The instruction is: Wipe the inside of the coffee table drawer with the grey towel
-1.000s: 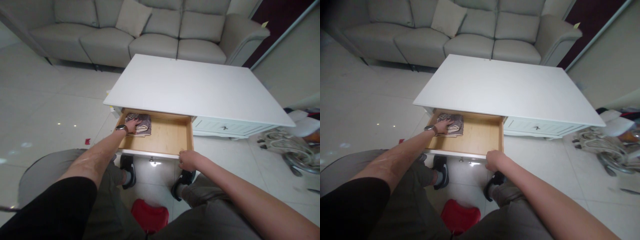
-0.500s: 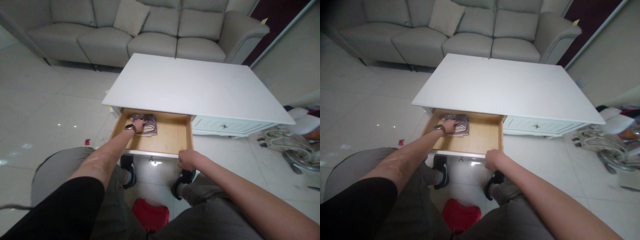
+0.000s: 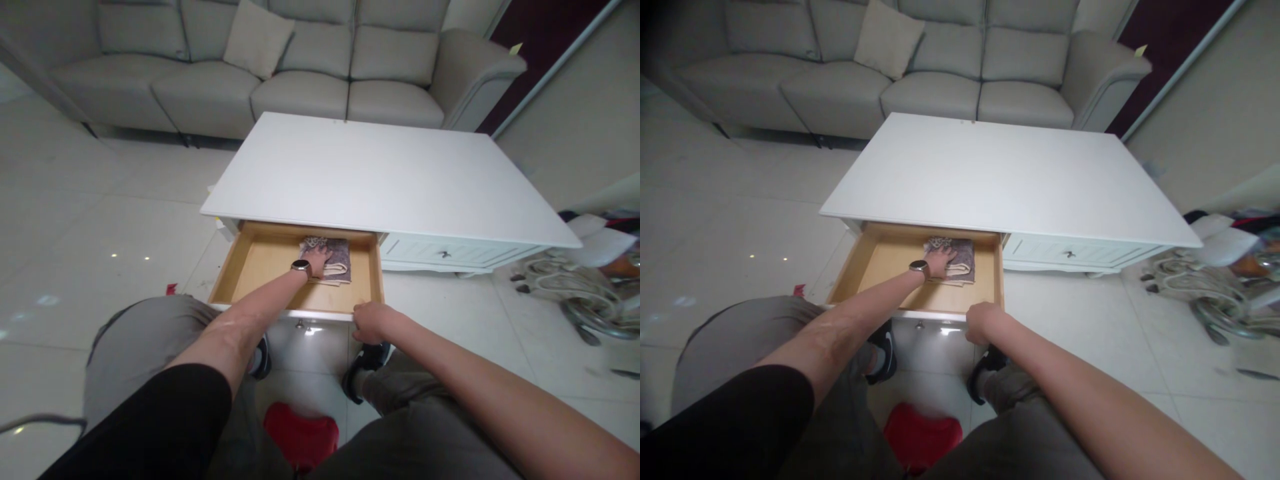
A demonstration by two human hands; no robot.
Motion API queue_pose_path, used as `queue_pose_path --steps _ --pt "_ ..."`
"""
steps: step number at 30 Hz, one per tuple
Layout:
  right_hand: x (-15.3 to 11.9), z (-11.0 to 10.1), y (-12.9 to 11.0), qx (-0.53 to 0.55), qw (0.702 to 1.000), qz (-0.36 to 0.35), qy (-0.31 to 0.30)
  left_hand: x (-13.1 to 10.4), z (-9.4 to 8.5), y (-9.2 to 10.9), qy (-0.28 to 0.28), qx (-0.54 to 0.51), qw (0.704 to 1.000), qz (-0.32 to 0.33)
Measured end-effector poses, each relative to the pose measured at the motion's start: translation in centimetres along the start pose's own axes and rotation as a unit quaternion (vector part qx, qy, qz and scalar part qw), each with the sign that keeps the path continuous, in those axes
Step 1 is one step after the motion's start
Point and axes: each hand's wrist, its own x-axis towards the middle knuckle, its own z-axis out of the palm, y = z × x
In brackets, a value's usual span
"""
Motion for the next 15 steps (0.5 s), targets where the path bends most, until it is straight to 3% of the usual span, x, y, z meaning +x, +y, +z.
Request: queue_pose_path --steps 5,8,11,15 --pt "0.4 0.1 0.0 -0.006 1.000 -0.002 0.001 2.0 0.1 7.1 -0.018 -0.044 0.998 0.034" --pt "0.5 0.1 0.1 -0.010 1.000 -0.004 0.002 2.4 0.3 10.1 -0.012 -0.044 0.999 0.011" --pt "0.6 0.1 0.2 -0.009 1.000 -0.008 0.001 2.1 0.8 10.7 0.001 -0.043 0.999 -0.003" --pt "0.8 0.1 0.3 -0.008 1.000 -0.008 0.000 1.3 1.2 8.5 0.012 -0.054 0.998 -0.015"
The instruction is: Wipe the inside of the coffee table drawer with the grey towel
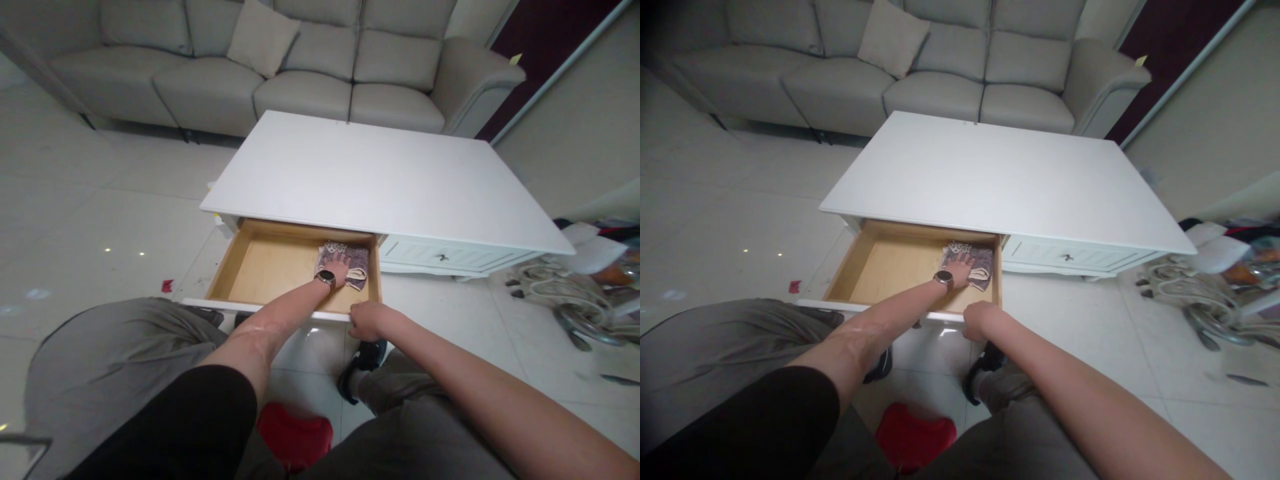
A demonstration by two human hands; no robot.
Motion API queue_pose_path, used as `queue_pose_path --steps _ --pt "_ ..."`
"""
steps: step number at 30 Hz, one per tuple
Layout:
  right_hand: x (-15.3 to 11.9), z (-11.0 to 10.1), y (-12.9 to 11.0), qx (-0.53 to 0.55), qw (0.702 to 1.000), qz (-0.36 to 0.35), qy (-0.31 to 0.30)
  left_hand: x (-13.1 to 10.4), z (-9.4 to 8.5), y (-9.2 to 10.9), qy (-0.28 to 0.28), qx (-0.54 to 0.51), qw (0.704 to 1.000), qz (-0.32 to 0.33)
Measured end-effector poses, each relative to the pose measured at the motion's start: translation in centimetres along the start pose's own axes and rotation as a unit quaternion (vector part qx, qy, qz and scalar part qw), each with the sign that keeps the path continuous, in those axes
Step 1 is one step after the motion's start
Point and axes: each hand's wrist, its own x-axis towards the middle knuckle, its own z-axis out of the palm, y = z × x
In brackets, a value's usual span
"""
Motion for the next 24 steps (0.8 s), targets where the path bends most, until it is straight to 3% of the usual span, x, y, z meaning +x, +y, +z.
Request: queue_pose_path --steps 4,11,14,19,24 --pt "0.2 0.0 -0.1 -0.010 1.000 -0.009 0.003 -2.0 -0.6 -4.5 0.008 -0.005 0.996 -0.085" --pt "-0.4 -0.5 -0.4 -0.008 1.000 -0.004 0.004 -10.0 -2.9 -15.1 0.086 -0.020 0.965 -0.246" --pt "-0.8 -0.6 -0.5 0.000 1.000 -0.001 0.006 -12.2 -4.1 -18.2 0.122 -0.060 0.941 -0.309" --pt "-1.0 -0.5 -0.6 -0.002 1.000 -0.002 0.009 -11.9 -4.5 -19.6 0.227 -0.175 0.848 -0.446" --pt "-0.7 0.0 -0.4 -0.006 1.000 -0.006 0.018 -9.3 -4.1 -18.5 0.317 -0.224 0.799 -0.460"
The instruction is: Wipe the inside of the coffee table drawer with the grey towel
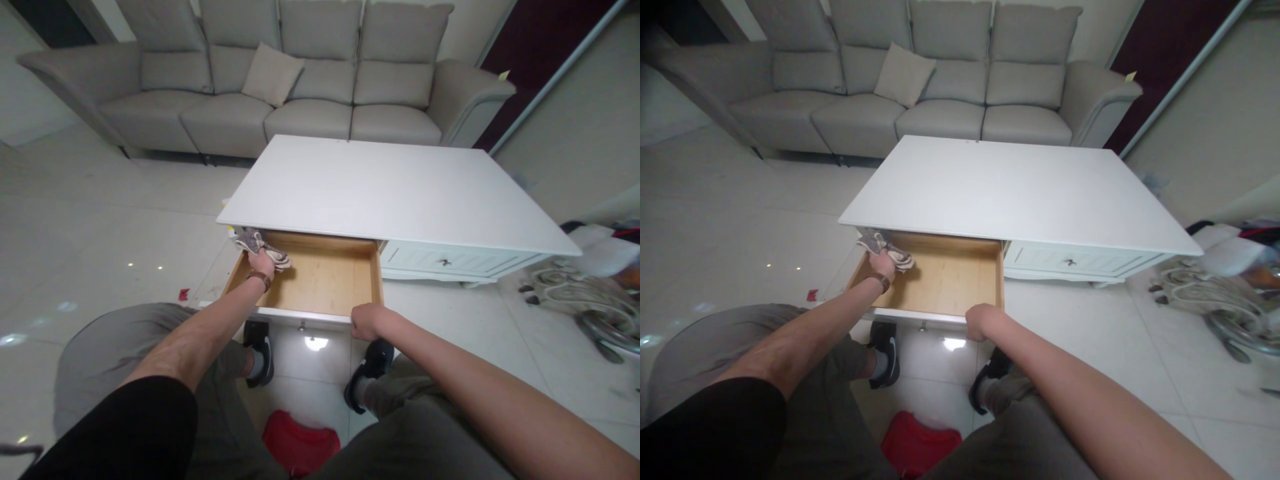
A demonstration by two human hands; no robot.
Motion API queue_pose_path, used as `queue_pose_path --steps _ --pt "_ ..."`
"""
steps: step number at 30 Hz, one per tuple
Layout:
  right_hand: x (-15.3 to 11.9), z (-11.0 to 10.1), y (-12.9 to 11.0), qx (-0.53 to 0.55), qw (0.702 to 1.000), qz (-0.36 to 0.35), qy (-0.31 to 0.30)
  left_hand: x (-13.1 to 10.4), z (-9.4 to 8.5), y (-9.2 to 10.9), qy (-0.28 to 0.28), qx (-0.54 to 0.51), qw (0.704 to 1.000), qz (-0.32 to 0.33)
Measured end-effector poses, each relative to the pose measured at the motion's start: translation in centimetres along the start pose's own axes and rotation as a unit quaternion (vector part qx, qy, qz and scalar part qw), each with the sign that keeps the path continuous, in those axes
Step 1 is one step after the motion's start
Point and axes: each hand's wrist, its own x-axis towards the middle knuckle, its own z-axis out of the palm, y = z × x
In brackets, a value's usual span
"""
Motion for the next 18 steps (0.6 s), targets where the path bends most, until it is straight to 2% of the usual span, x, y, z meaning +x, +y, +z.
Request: queue_pose_path --steps 3,9,11,15,18 --pt "0.2 0.2 0.2 0.012 1.000 0.002 0.006 0.6 0.8 1.6 0.007 -0.049 0.999 0.014" --pt "0.5 0.3 0.2 0.022 1.000 0.002 0.002 2.8 0.5 3.0 -0.072 -0.092 0.993 0.011" --pt "0.8 0.5 0.2 0.017 1.000 0.003 0.007 3.1 0.3 3.1 -0.078 -0.090 0.993 0.013" --pt "1.2 1.2 0.3 0.011 1.000 -0.015 0.016 2.8 0.6 4.0 -0.071 -0.076 0.994 0.027" --pt "1.4 1.5 0.3 0.023 0.999 -0.007 0.021 1.8 1.5 5.9 -0.092 -0.057 0.993 0.043"
